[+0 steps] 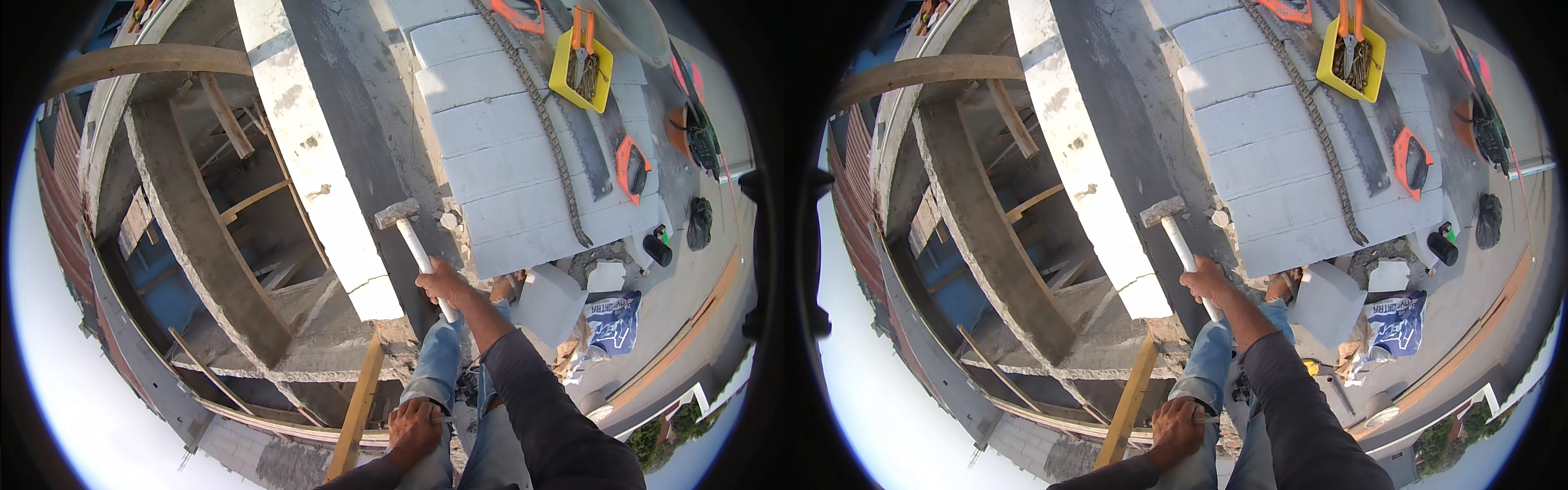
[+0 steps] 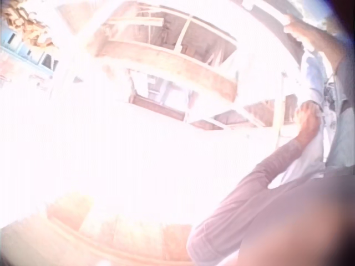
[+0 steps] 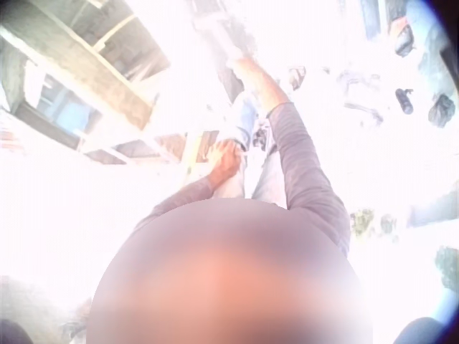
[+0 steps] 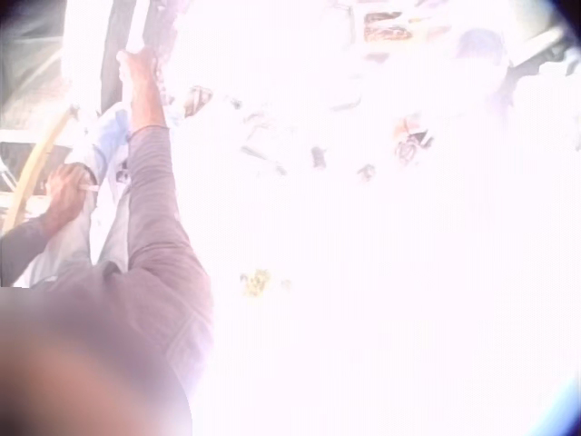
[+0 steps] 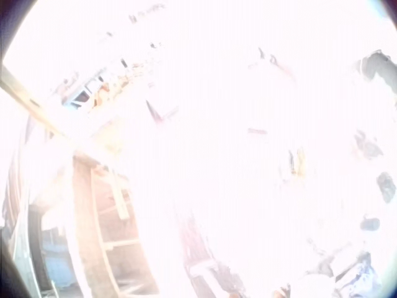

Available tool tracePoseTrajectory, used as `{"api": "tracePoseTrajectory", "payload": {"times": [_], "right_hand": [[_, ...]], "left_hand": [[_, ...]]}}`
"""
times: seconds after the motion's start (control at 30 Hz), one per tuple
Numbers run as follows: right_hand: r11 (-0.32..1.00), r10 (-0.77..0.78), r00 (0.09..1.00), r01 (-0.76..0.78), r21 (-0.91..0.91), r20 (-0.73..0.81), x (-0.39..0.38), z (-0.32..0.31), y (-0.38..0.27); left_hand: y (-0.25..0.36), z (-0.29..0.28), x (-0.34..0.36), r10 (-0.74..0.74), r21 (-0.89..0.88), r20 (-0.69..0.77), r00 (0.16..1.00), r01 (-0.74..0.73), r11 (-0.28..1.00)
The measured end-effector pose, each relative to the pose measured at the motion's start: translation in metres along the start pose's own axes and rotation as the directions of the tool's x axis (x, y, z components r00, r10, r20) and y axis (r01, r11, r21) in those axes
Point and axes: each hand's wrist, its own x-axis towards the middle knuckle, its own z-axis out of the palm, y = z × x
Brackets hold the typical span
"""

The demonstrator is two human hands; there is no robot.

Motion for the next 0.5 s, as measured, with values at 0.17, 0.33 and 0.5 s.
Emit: {"api": "tracePoseTrajectory", "payload": {"times": [0.17, 0.33, 0.5], "right_hand": [[0.819, 0.041, 0.990, -0.111, 0.563, 0.135, -0.001, -0.010, -0.003], [0.996, 0.022, 0.997, -0.028, 0.083, 0.074, 0.003, -0.009, 0.007], [0.730, -0.009, 0.974, -0.148, 0.668, 0.226, 0.006, -0.017, 0.020]], "left_hand": [[0.004, -0.006, -0.005, -0.066, 0.002, 0.069, 0.995, 0.066, 0.998], [0.004, -0.007, -0.004, -0.068, 0.036, 0.049, 0.996, 0.067, 0.997], [0.003, -0.003, -0.002, -0.054, -0.020, 0.080, 0.995, 0.056, 0.998]]}}
